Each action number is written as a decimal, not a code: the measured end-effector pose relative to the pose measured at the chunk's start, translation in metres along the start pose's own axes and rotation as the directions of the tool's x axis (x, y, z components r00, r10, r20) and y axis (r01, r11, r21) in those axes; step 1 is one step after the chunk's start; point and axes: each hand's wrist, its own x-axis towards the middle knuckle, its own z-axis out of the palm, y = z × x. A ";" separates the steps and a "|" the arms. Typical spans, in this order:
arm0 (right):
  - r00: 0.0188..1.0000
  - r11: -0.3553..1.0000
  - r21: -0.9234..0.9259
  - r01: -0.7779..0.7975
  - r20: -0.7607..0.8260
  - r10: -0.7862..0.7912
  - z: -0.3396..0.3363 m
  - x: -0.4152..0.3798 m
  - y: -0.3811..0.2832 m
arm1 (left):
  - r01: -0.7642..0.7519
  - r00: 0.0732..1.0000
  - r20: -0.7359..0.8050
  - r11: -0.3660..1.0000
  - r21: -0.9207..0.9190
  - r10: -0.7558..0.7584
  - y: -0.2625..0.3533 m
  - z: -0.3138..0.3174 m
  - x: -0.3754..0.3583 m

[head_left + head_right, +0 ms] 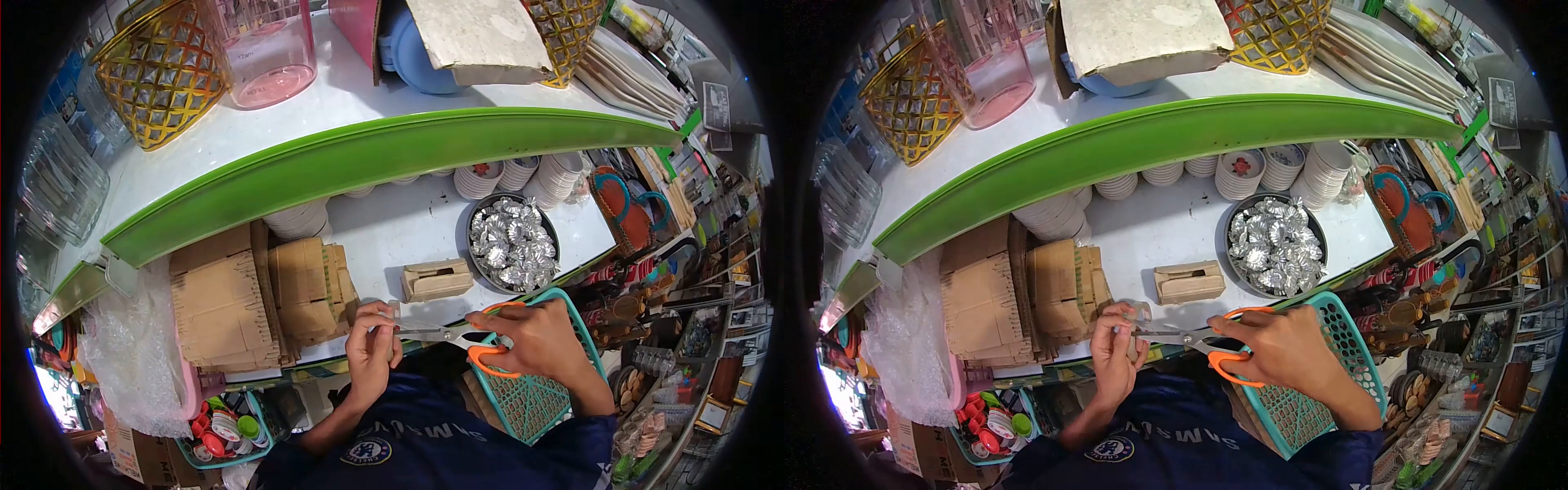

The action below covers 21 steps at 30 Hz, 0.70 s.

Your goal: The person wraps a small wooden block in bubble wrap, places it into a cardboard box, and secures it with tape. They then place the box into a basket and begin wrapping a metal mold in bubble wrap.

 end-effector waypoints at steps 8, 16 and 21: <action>0.995 0.992 -0.090 0.085 0.066 -0.080 -0.011 0.016 -0.015 | -0.089 0.996 -0.014 0.996 -0.010 0.089 -0.002 0.002 0.000; 0.987 0.987 -0.085 0.134 0.096 -0.126 -0.017 0.021 -0.016 | -0.089 0.996 0.030 0.995 0.042 0.088 -0.001 -0.007 -0.005; 0.996 0.999 0.022 -0.026 0.082 0.024 -0.032 0.016 -0.003 | -0.251 0.968 0.034 0.956 0.152 0.249 -0.012 -0.012 0.001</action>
